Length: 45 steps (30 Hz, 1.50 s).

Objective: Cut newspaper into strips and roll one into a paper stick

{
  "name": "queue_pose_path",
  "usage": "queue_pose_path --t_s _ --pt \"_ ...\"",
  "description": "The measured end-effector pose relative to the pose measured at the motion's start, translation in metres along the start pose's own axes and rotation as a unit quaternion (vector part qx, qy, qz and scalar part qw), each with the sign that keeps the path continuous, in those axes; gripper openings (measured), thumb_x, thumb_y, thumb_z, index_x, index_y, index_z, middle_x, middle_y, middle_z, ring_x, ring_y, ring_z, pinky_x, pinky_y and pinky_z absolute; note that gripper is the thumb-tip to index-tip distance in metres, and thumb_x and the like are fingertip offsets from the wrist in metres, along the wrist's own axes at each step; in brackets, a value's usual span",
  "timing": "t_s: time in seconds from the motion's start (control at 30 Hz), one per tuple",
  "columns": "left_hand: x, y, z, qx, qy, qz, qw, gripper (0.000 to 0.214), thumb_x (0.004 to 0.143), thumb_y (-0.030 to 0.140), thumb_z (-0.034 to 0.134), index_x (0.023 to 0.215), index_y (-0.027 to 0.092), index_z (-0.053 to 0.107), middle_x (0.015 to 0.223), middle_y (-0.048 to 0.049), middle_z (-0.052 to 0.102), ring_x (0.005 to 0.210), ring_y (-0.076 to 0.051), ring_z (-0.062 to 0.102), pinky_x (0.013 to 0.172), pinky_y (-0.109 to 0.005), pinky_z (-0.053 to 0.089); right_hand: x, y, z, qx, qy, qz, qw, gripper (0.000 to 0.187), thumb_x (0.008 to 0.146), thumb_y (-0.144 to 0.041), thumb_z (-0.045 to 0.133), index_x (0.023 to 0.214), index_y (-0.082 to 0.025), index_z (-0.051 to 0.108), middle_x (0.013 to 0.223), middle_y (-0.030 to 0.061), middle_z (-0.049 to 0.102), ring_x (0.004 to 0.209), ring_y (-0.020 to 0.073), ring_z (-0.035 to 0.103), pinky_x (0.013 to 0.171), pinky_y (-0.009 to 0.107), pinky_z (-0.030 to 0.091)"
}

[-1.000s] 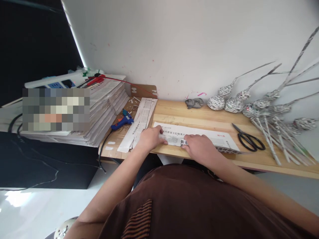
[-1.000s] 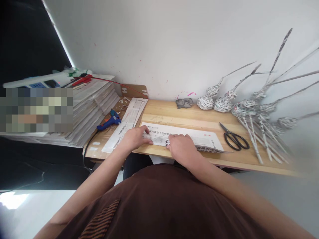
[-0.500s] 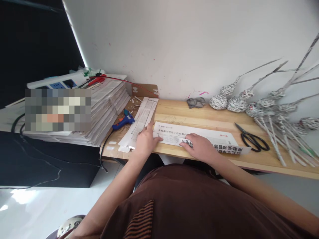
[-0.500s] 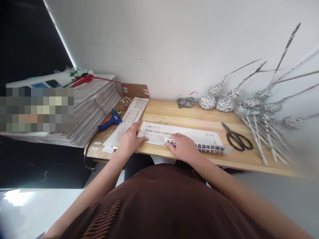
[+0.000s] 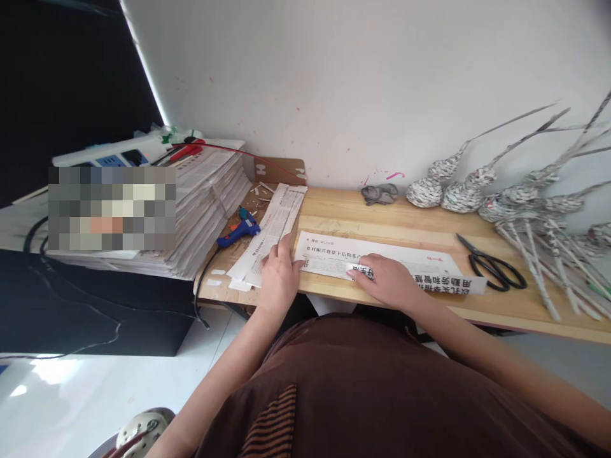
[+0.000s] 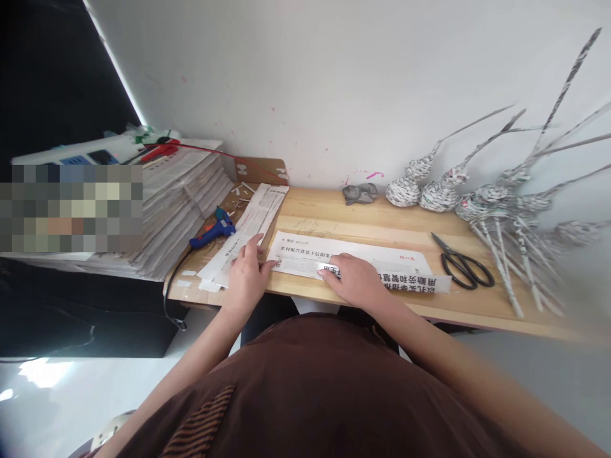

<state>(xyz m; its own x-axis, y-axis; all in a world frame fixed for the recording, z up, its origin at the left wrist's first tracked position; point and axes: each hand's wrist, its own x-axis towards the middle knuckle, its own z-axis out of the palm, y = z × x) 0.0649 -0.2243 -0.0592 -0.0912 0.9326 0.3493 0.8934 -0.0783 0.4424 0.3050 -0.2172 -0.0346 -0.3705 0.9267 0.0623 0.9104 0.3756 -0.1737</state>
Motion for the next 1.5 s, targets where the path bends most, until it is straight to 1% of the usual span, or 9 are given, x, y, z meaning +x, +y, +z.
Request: queue_pose_path --t_s 0.2,0.3,0.5,0.67,0.8,0.97,1.17,1.33,1.5 --pt "-0.006 0.001 -0.002 0.045 -0.001 0.024 0.999 0.033 0.090 0.019 0.048 0.120 0.028 0.059 0.116 -0.0074 0.060 0.099 -0.025 0.061 0.089 -0.041 0.044 0.001 0.000 -0.001 -0.002 -0.003 0.000 1.000 0.037 0.094 -0.049 0.041 0.091 -0.020 0.063 0.092 0.0075 0.068 0.080 0.0217 0.061 0.066 0.031 0.038" --pt "-0.011 0.001 -0.005 0.087 -0.030 0.047 0.995 0.035 0.090 0.014 0.044 0.104 0.033 0.070 0.115 -0.0053 0.060 0.094 -0.024 0.060 0.087 -0.040 0.043 0.002 0.000 0.000 -0.004 -0.007 0.006 1.000 0.037 0.093 -0.050 0.042 0.091 -0.020 0.064 0.091 0.0071 0.068 0.081 0.0216 0.062 0.067 0.030 0.038" --pt "-0.028 0.012 -0.016 0.175 -0.066 0.108 0.976 0.043 0.090 0.010 0.038 0.123 0.025 0.061 0.125 -0.0100 0.057 0.105 -0.029 0.051 0.084 -0.042 0.045 0.005 0.002 0.000 0.003 -0.015 0.008 1.000 0.038 0.092 -0.052 0.043 0.090 -0.021 0.065 0.094 0.0065 0.069 0.084 0.0224 0.062 0.066 0.030 0.037" --pt "-0.041 0.020 -0.018 0.188 -0.072 0.131 0.971 0.049 0.090 0.009 0.035 0.134 0.018 0.053 0.123 -0.0119 0.061 0.112 -0.030 0.050 0.103 -0.048 0.035 0.007 0.004 0.001 0.005 -0.020 0.006 1.000 0.038 0.092 -0.053 0.043 0.090 -0.022 0.066 0.095 0.0063 0.070 0.086 0.0238 0.063 0.067 0.031 0.037" --pt "-0.047 0.024 -0.016 0.185 -0.073 0.129 0.972 0.049 0.095 0.036 0.037 0.144 0.030 0.042 0.130 -0.0121 0.057 0.119 -0.033 0.047 0.111 -0.056 0.023 0.007 0.004 0.000 0.008 -0.021 0.006 1.000 0.040 0.092 -0.054 0.042 0.091 -0.022 0.066 0.096 0.0067 0.070 0.087 0.0238 0.063 0.068 0.031 0.038" --pt "-0.048 0.026 -0.015 0.216 -0.101 0.134 0.962 0.068 0.082 0.066 0.047 0.143 0.038 0.042 0.133 -0.0133 0.055 0.123 -0.035 0.045 0.112 -0.058 0.019 0.007 0.004 0.000 0.007 -0.026 0.007 1.000 0.041 0.092 -0.054 0.042 0.094 -0.022 0.067 0.100 0.0069 0.071 0.090 0.0243 0.063 0.071 0.031 0.039" --pt "-0.048 0.024 -0.013 0.229 -0.084 0.154 0.957 0.070 0.081 0.061 0.056 0.142 0.029 0.045 0.137 -0.0173 0.053 0.124 -0.037 0.047 0.111 -0.060 0.023 0.008 0.006 0.001 0.012 -0.026 0.012 1.000 0.042 0.092 -0.056 0.043 0.094 -0.022 0.068 0.100 0.0063 0.072 0.091 0.0249 0.064 0.071 0.030 0.039" --pt "-0.048 0.021 -0.002 0.205 -0.088 0.216 0.951 0.077 0.082 0.057 0.057 0.140 0.007 0.046 0.153 -0.0192 0.035 0.140 -0.033 0.032 0.117 -0.045 0.024 0.010 0.006 0.003 0.007 -0.020 0.012 1.000 0.042 0.091 -0.057 0.044 0.092 -0.023 0.068 0.099 0.0057 0.072 0.090 0.0249 0.064 0.069 0.031 0.038" --pt "-0.049 0.019 0.006 0.206 -0.102 0.208 0.951 0.079 0.084 0.053 0.058 0.142 0.003 0.041 0.145 -0.0228 0.045 0.137 -0.033 0.040 0.117 -0.045 0.025 0.011 0.006 0.003 0.008 -0.022 0.019 1.000 0.041 0.090 -0.057 0.044 0.089 -0.023 0.068 0.095 0.0049 0.072 0.086 0.0239 0.064 0.065 0.030 0.036"
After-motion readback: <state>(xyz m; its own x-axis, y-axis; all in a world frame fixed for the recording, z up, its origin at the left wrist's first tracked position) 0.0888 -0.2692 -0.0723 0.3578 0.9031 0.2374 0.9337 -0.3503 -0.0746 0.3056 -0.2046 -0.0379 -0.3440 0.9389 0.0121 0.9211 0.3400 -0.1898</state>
